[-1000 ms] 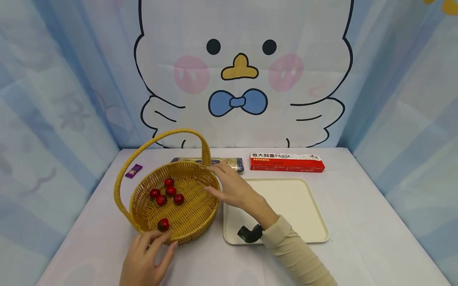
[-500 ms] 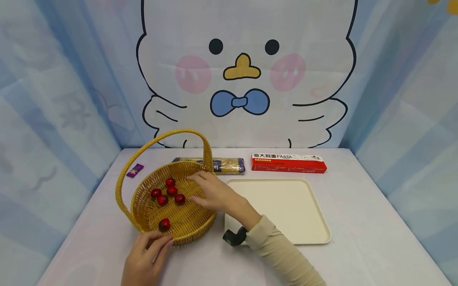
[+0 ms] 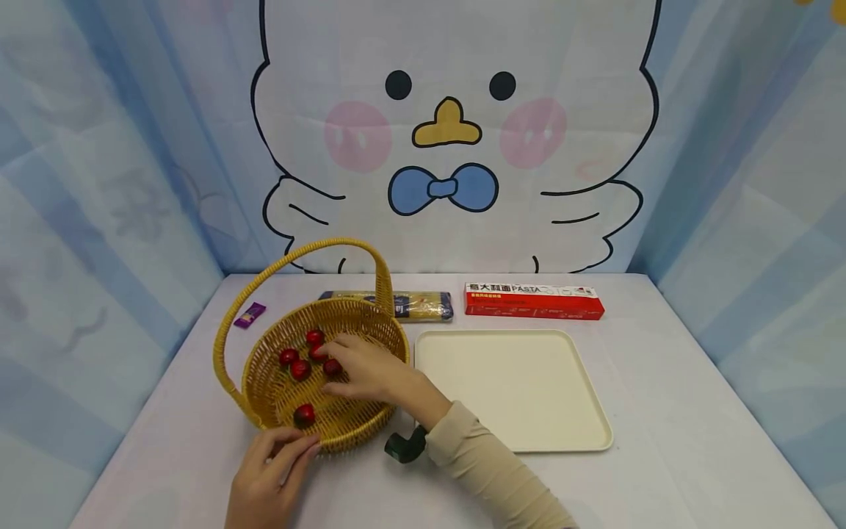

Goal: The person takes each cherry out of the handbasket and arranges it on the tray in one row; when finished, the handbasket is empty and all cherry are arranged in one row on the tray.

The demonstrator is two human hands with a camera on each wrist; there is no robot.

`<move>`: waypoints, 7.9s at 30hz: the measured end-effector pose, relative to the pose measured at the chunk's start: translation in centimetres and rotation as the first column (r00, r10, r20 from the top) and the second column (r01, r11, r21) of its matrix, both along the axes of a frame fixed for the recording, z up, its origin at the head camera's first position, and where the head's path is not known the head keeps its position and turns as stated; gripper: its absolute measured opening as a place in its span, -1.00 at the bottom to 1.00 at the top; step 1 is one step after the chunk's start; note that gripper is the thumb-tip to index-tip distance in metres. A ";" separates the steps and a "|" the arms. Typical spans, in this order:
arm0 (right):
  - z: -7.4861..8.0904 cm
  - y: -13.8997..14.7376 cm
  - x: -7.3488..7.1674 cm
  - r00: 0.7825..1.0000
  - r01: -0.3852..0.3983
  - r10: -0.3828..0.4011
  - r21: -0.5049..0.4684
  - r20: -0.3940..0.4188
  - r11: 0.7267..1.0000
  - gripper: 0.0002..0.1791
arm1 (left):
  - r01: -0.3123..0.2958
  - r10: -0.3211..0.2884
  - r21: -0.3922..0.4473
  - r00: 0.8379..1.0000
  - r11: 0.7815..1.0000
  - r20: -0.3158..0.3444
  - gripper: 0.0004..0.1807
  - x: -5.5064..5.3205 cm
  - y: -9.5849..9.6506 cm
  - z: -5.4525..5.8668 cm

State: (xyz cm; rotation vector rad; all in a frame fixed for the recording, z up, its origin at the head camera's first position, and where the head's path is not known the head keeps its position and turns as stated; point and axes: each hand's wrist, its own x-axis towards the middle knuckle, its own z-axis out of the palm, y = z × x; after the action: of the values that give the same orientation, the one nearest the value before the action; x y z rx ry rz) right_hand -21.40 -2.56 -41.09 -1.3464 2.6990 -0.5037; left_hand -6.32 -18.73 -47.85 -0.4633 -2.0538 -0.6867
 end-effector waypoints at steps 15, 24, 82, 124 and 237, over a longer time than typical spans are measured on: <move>-1.4 -2.8 1.3 0.993 -0.113 0.110 0.111 0.030 0.987 -0.47 | 0.013 -0.013 0.006 1.000 1.000 0.001 -0.48 0.0 -0.1 -0.2; -1.3 -3.5 1.7 0.976 -0.211 0.195 0.205 0.092 0.956 -0.58 | 0.017 -0.017 0.005 1.000 1.000 0.006 -0.47 -0.1 -0.1 -0.2; 1.8 5.4 0.3 0.996 0.075 -0.061 -0.250 0.066 0.965 -0.68 | -0.019 0.020 -0.009 0.996 1.000 0.091 -0.46 0.6 0.1 0.4; -3.3 12.0 -4.7 0.891 0.440 -0.400 -0.187 0.216 0.878 -0.68 | -0.044 0.045 -0.009 0.990 0.999 0.130 -0.44 0.8 0.2 0.5; -1.5 -1.5 -0.9 0.989 0.032 -0.054 0.161 0.139 0.986 -0.49 | -0.011 0.010 0.020 0.998 1.000 0.066 -0.46 0.6 0.2 0.0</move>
State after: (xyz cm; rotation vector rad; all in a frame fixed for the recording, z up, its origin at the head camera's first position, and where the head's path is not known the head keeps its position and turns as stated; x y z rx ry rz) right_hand -22.30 -4.08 -42.61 -1.1672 2.5946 -0.3651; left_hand -5.76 -18.56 -47.87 -0.4234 -2.1071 -0.7246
